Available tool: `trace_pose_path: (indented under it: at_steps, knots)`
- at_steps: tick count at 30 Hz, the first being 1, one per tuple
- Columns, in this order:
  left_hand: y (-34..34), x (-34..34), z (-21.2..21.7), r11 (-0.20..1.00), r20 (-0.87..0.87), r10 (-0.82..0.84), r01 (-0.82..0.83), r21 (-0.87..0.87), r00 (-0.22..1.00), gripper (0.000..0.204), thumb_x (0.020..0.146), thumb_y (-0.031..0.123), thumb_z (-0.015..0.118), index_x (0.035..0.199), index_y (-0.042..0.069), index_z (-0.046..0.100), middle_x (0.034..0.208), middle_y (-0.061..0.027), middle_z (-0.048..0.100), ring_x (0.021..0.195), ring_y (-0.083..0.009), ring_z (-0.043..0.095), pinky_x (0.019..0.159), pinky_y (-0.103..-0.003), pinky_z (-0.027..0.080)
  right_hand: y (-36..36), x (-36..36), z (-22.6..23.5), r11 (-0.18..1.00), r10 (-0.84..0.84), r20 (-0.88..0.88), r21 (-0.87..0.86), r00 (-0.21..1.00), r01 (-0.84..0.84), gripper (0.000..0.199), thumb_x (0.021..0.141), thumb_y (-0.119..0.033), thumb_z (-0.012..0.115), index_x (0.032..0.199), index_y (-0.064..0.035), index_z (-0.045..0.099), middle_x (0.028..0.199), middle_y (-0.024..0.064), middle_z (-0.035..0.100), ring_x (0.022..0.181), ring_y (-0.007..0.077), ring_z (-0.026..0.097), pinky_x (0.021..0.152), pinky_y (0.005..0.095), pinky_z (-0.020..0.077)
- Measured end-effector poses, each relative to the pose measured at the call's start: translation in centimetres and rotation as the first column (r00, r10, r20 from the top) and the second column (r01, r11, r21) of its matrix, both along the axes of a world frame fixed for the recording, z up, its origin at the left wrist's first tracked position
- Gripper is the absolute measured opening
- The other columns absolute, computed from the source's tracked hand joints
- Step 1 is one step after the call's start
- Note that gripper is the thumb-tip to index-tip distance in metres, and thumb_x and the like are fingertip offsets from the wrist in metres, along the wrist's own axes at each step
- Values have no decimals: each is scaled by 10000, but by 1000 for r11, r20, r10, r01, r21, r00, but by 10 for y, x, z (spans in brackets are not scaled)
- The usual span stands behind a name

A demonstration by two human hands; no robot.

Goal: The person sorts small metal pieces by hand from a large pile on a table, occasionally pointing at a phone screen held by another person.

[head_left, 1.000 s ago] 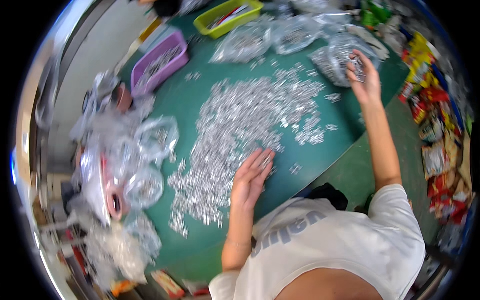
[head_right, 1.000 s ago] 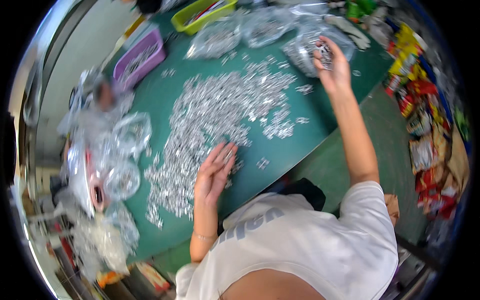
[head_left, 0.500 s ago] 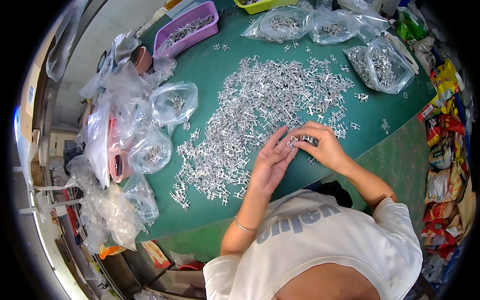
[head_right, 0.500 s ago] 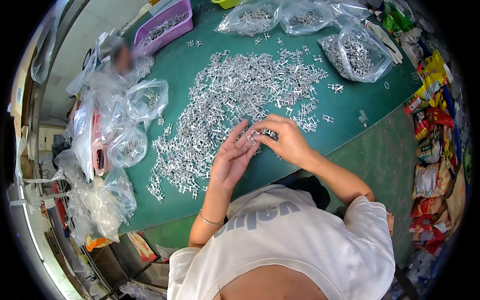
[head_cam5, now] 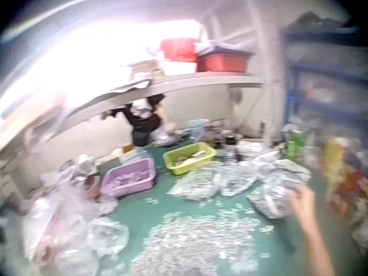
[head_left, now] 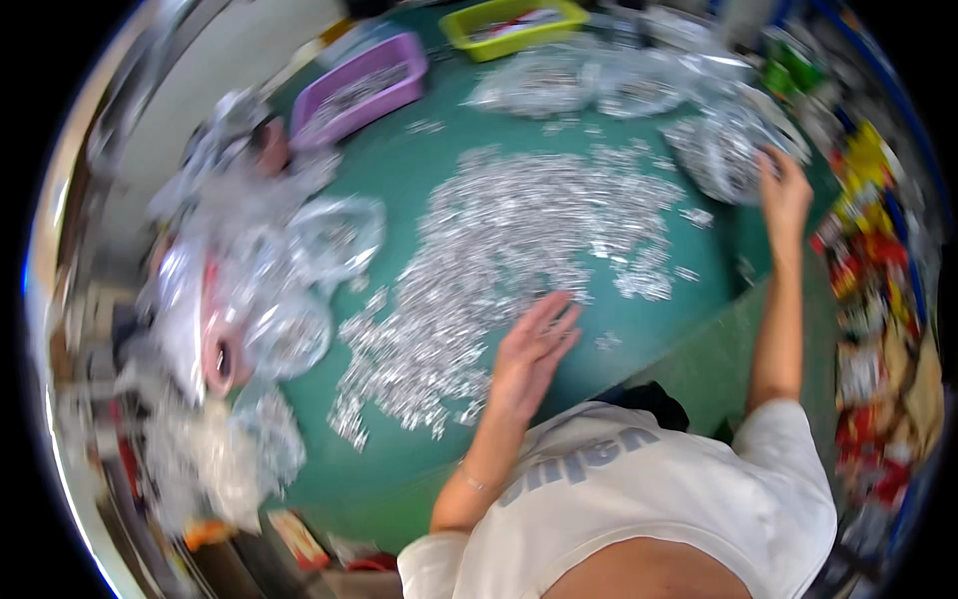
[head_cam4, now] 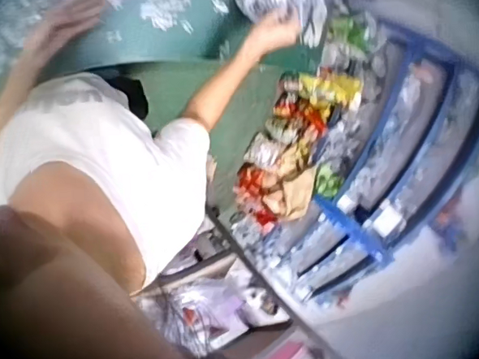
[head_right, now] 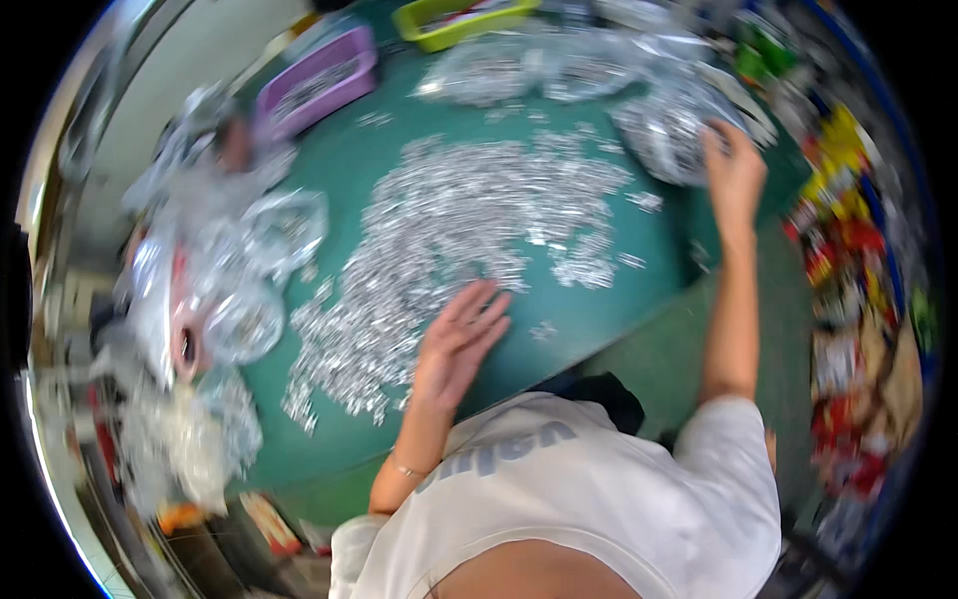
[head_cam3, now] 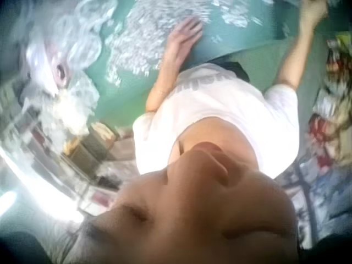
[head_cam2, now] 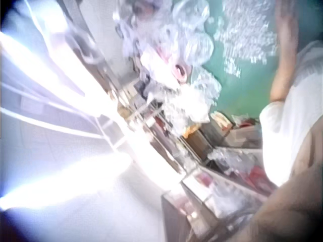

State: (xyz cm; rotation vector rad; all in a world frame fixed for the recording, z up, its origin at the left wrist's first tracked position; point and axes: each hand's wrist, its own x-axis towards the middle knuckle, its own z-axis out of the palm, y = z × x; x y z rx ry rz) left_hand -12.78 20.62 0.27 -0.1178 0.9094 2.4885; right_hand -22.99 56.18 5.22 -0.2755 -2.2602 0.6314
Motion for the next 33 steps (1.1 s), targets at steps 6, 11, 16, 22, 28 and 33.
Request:
trace_pose_path:
  at_steps: [6,11,16,22,28,33]
  knots:
    - [7,7,-17,978,87,-37,18,210,996,478,871,235,485,1263,-2,347,1280,-159,408,1179,-290,409,957,-410,356,-115,42,-10,739,532,133,-556,836,-381,157,850,-103,509,888,23,594,802,29,557,731,81,464,678,210,378]
    - [28,13,-24,866,283,-84,-71,496,955,378,912,393,355,1053,69,491,1051,-77,534,1003,-208,518,885,-393,411,-222,84,-15,376,926,105,-313,362,-872,237,673,-20,612,906,15,581,859,137,575,756,264,557,674,317,450]
    - [4,6,-26,871,315,117,-250,424,942,371,906,335,335,1080,49,494,1074,-85,536,1025,-219,506,923,-377,378,-245,87,-12,306,914,282,-12,291,-952,365,677,-70,620,1023,4,535,967,157,551,898,335,509,804,411,388]
    - [-11,5,-28,806,375,204,-373,460,904,353,898,295,335,1073,46,512,1065,-90,546,1005,-218,514,918,-376,381,-264,85,-16,256,947,201,5,251,-967,320,705,-95,596,1004,9,550,1007,139,547,953,297,504,844,423,362]
    - [-13,9,-15,777,451,276,-473,414,849,209,865,300,454,834,117,551,826,-15,565,793,-159,544,731,-316,442,-283,89,-14,337,941,63,-95,332,-937,185,728,-17,537,902,25,585,945,137,566,921,318,509,834,402,370]
    - [-35,14,-43,653,210,203,-292,699,956,185,817,167,503,973,69,517,953,-69,547,862,-167,536,743,-292,457,-296,95,-15,392,913,-55,-162,405,-906,138,764,-4,507,869,34,588,921,147,565,899,297,515,809,379,385]
